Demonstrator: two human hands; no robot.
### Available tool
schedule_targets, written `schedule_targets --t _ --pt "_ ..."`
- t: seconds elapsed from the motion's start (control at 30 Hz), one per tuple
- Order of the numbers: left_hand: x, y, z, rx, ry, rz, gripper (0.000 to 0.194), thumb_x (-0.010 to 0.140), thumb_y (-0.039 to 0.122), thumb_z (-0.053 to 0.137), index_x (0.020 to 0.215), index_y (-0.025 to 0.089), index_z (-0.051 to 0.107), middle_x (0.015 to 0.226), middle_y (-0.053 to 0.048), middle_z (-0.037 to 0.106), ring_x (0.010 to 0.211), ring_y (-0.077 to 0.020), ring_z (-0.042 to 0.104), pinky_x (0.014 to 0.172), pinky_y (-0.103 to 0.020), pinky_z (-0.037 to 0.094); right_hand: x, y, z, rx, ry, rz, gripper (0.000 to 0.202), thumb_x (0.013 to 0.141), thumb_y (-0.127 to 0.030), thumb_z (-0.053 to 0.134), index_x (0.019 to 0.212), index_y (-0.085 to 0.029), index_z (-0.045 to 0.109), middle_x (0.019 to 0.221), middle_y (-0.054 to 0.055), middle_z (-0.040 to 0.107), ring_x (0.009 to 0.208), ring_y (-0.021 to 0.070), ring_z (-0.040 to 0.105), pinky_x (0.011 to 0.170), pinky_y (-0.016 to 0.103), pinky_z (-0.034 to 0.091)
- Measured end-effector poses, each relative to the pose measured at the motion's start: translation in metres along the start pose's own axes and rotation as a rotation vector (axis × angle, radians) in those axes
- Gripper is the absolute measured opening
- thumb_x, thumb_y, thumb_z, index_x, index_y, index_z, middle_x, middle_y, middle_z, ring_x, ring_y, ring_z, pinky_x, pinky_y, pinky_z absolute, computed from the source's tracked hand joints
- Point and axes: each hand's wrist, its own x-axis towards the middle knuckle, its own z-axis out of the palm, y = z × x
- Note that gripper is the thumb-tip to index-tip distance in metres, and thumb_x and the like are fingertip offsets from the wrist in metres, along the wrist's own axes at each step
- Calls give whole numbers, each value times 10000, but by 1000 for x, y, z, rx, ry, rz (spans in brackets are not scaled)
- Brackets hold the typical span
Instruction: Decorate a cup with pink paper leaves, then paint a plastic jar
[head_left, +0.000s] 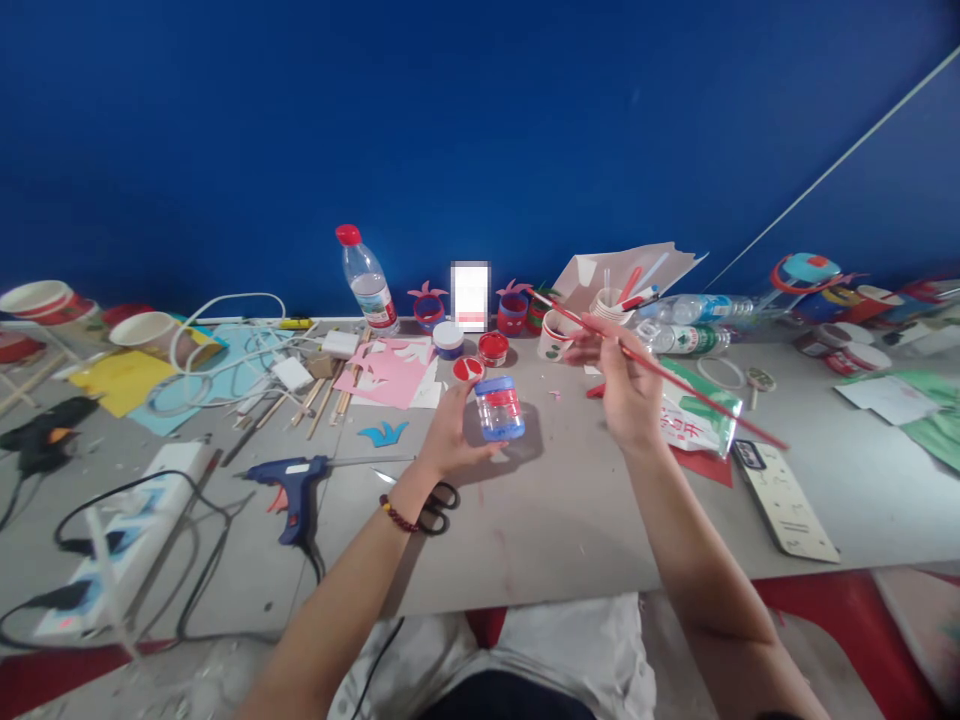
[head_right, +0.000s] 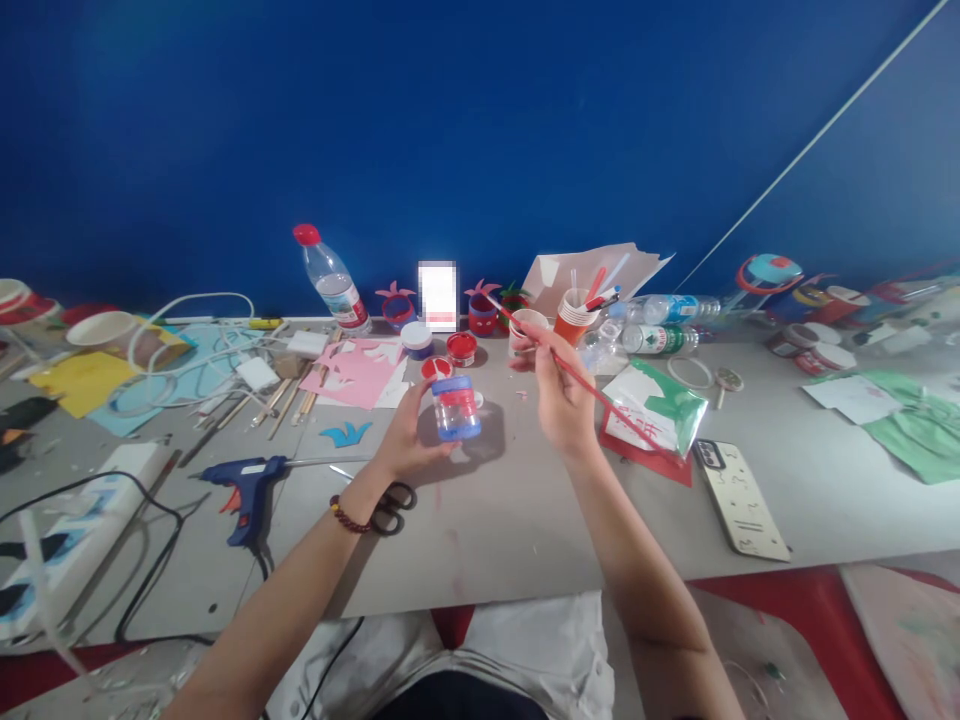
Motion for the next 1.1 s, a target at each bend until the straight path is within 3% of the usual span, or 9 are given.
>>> schedule_targets --t 0.23,0.43,0.63,0.83,1.1 --pt "2 -1 -4 -193 109 -100 797 388 69 914 1123 287 693 1243 -64 645 1353 -391 433 1173 -494 281 43 -5 -2 -25 -72 -15 227 925 -451 619 899 -239 697 761 22 713 758 187 736 688 356 633" --pt "-2 -17 -8 39 88 53 890 484 203 928 1288 331 567 1406 -55 521 1403 -389 336 1225 -537 126 32 -11 -4 2 -172 94 244 888 -451 673 847 -214 714 731 18 715 683 172 729 644 336 642" --pt "-2 -22 -8 -9 216 39 893 556 220 915 1338 345 503 1445 -46 464 1469 -370 240 1238 -529 96 25 -3 8 20 -278 163 242 841 -411 727 814 -171 731 736 34 742 658 159 723 607 294 633" --pt "1 -12 -6 200 333 66 901 519 272 933 1320 263 519 1344 -92 569 1348 -355 450 1183 -483 276 17 5 25 12 -331 168 202 838 -360 714 826 -161 744 747 37 755 681 164 728 664 323 644" --pt "4 -27 -8 602 349 327 901 617 474 852 1379 235 434 1266 -141 614 1155 -356 617 978 -545 504 15 3 31 -98 -285 220 182 828 -322 691 829 -154 761 764 66 767 734 203 743 723 354 630"
